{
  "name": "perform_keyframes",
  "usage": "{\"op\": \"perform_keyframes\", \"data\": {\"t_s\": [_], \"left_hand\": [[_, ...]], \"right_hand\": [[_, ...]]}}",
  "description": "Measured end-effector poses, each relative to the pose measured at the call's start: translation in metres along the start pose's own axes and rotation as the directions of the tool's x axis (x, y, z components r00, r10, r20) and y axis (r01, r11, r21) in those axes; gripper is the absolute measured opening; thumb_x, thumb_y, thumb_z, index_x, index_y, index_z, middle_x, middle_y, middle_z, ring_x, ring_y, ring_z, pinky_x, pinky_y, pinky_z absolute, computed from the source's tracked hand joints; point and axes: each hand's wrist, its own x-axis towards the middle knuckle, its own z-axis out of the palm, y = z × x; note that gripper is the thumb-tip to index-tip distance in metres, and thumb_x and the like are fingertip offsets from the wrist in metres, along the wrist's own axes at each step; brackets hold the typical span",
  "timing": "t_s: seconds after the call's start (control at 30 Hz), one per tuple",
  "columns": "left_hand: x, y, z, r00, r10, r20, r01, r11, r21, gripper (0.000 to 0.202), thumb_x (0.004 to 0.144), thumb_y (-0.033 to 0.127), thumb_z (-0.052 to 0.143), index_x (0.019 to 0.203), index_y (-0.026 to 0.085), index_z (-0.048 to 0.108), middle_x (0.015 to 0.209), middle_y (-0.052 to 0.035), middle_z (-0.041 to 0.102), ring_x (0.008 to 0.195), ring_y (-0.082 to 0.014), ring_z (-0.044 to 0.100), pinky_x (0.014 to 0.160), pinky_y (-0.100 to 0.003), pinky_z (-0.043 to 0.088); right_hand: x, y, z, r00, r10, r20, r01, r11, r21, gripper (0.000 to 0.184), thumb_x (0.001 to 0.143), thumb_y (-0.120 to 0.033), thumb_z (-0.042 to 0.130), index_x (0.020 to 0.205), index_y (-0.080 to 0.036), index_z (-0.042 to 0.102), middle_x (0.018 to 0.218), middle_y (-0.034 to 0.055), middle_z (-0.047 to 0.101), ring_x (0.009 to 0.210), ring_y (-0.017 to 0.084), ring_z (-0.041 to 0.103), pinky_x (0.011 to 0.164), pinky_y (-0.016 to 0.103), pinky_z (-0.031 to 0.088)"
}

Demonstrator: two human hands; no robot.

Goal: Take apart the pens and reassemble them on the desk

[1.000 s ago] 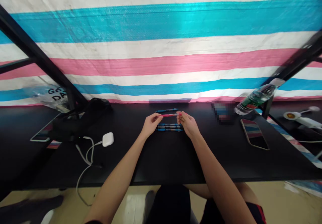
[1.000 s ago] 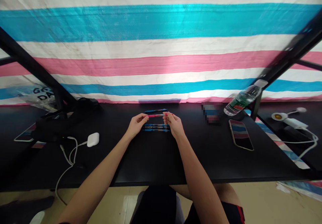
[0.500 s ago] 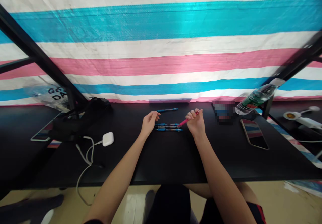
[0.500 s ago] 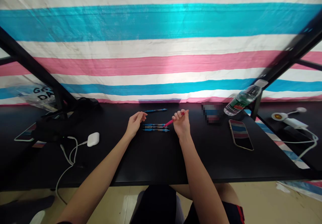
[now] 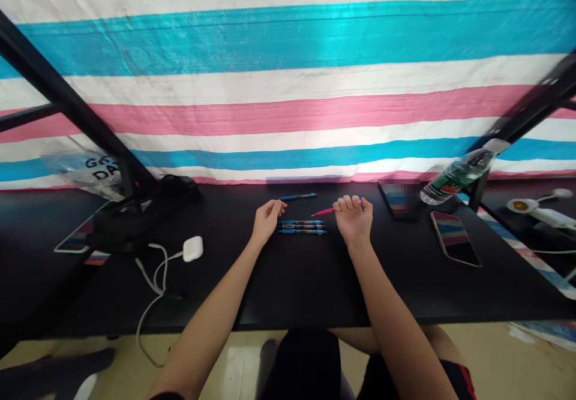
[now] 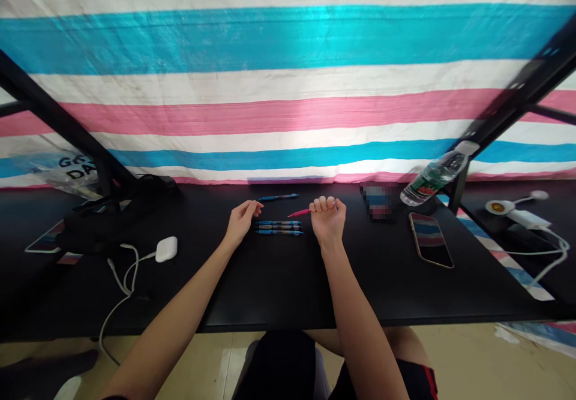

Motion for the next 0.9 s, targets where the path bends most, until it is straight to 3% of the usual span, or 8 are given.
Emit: {"op": "perform_keyframes", "data": {"t_s": [0.17, 0.3, 0.47, 0.57, 0.67, 0.77, 0.9], "left_hand": [[-0.003, 0.003, 0.001, 0.999, 0.038, 0.028, -0.041, 0.993, 0.110, 0.031, 0.088, 0.041, 0.047, 0.080, 0.017, 0.066, 0.072, -0.0027, 0.061, 0.068, -0.0144, 0.055, 0.063, -0.026, 0.043], [-0.008, 0.006, 0.004, 0.978, 0.182, 0.103, -0.201, 0.951, 0.233, 0.026, 0.088, 0.038, 0.050, 0.087, 0.018, 0.067, 0.083, -0.0039, 0.066, 0.071, -0.0146, 0.056, 0.066, -0.027, 0.044], [-0.015, 0.011, 0.010, 0.902, 0.303, 0.308, -0.387, 0.882, 0.268, 0.024, 0.084, 0.035, 0.058, 0.102, 0.021, 0.067, 0.091, -0.0056, 0.068, 0.087, -0.0191, 0.058, 0.080, -0.032, 0.045], [-0.015, 0.011, 0.012, 0.912, 0.274, 0.306, -0.367, 0.877, 0.310, 0.022, 0.086, 0.034, 0.056, 0.099, 0.021, 0.068, 0.083, -0.0055, 0.067, 0.081, -0.0199, 0.057, 0.077, -0.033, 0.044], [-0.011, 0.007, 0.008, 0.937, 0.245, 0.249, -0.322, 0.882, 0.343, 0.022, 0.088, 0.033, 0.053, 0.098, 0.023, 0.069, 0.084, -0.0057, 0.066, 0.084, -0.0209, 0.057, 0.079, -0.033, 0.043], [-0.006, 0.000, 0.002, 0.953, 0.228, 0.198, -0.292, 0.861, 0.417, 0.022, 0.088, 0.031, 0.052, 0.100, 0.023, 0.068, 0.093, -0.0070, 0.066, 0.089, -0.0222, 0.056, 0.081, -0.035, 0.043], [-0.003, -0.009, -0.002, 0.959, 0.151, 0.242, -0.261, 0.804, 0.534, 0.021, 0.086, 0.027, 0.053, 0.097, 0.022, 0.070, 0.090, -0.0073, 0.065, 0.091, -0.0239, 0.055, 0.082, -0.038, 0.041]], "right_hand": [[-0.003, 0.007, 0.005, 0.998, 0.054, 0.031, -0.055, 0.998, 0.024, 0.039, 0.087, -0.031, 0.042, 0.055, -0.020, 0.023, 0.059, -0.0051, 0.020, 0.052, 0.011, 0.029, 0.054, 0.024, 0.039], [-0.007, 0.015, 0.010, 0.994, 0.094, 0.063, -0.091, 0.995, -0.047, 0.040, 0.086, -0.027, 0.044, 0.054, -0.020, 0.020, 0.059, -0.0047, 0.021, 0.053, 0.012, 0.030, 0.059, 0.026, 0.042], [-0.011, 0.026, 0.014, 0.983, 0.125, 0.135, -0.098, 0.976, -0.195, 0.036, 0.085, -0.033, 0.047, 0.055, -0.022, 0.031, 0.061, -0.0035, 0.033, 0.059, 0.013, 0.041, 0.075, 0.032, 0.047], [-0.010, 0.033, 0.010, 0.974, 0.137, 0.183, -0.056, 0.919, -0.390, 0.032, 0.085, -0.041, 0.049, 0.058, -0.023, 0.044, 0.070, -0.0001, 0.050, 0.074, 0.017, 0.053, 0.083, 0.037, 0.047], [-0.006, 0.038, 0.000, 0.984, 0.060, 0.170, 0.063, 0.768, -0.637, 0.028, 0.084, -0.044, 0.049, 0.069, -0.022, 0.058, 0.081, 0.0027, 0.061, 0.084, 0.019, 0.059, 0.085, 0.037, 0.047], [-0.005, 0.039, -0.008, 0.994, -0.024, 0.110, 0.108, 0.493, -0.863, 0.024, 0.081, -0.044, 0.054, 0.077, -0.022, 0.062, 0.075, 0.0026, 0.064, 0.078, 0.020, 0.061, 0.078, 0.035, 0.048], [-0.007, 0.037, -0.014, 0.982, 0.003, 0.190, 0.187, 0.179, -0.966, 0.022, 0.083, -0.035, 0.048, 0.073, -0.022, 0.062, 0.069, 0.0029, 0.065, 0.068, 0.020, 0.060, 0.069, 0.033, 0.046]]}}
